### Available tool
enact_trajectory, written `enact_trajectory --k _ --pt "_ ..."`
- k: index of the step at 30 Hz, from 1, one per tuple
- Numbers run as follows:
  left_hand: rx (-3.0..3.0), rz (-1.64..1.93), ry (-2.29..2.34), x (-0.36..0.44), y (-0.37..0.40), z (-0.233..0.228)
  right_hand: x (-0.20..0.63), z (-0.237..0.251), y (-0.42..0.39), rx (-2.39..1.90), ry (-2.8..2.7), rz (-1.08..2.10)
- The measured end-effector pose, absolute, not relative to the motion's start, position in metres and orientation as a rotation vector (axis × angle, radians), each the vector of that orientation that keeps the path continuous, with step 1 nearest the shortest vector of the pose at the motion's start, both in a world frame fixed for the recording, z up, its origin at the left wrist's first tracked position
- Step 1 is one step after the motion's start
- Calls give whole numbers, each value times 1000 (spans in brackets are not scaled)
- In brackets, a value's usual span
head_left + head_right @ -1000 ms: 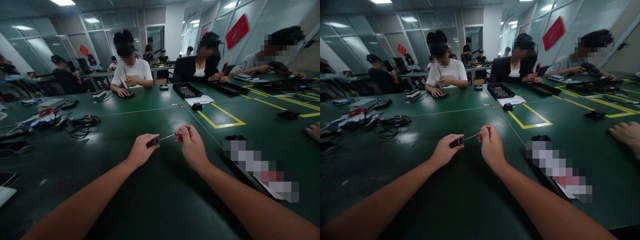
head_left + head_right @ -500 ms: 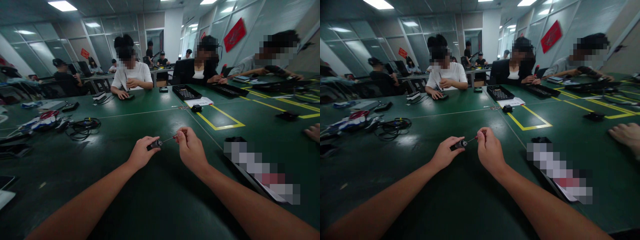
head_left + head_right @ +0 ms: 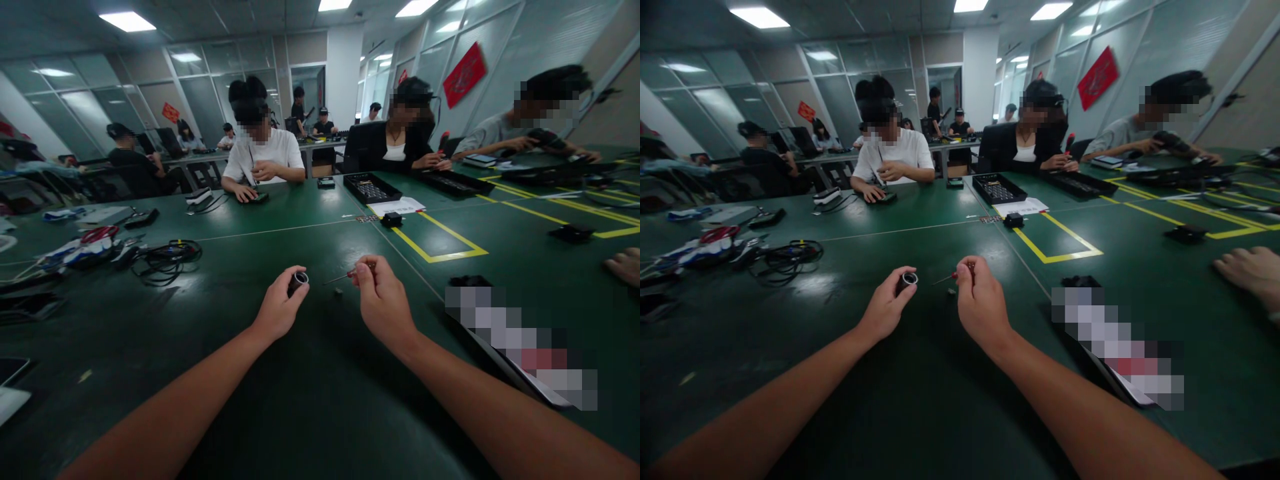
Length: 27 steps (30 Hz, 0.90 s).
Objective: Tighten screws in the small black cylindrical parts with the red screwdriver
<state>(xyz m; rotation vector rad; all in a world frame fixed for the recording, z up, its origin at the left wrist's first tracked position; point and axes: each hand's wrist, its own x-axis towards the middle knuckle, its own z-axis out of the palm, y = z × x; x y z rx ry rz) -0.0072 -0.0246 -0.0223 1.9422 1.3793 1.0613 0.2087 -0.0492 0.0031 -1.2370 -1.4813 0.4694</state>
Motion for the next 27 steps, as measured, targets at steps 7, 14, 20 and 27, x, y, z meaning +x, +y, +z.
enact_trajectory --k 7,14,20,27 --pt "2095 818 1454 -1 -26 -6 211 9 -51 -1182 -1361 398" --pt "2410 476 1335 29 -15 -3 211 9 -51 -1127 -1339 394" --pt "2566 285 1413 53 -1 -8 210 9 -52 -1129 -1359 374" --pt "2542 338 1459 51 11 -8 209 10 -54 -1118 -1372 420"
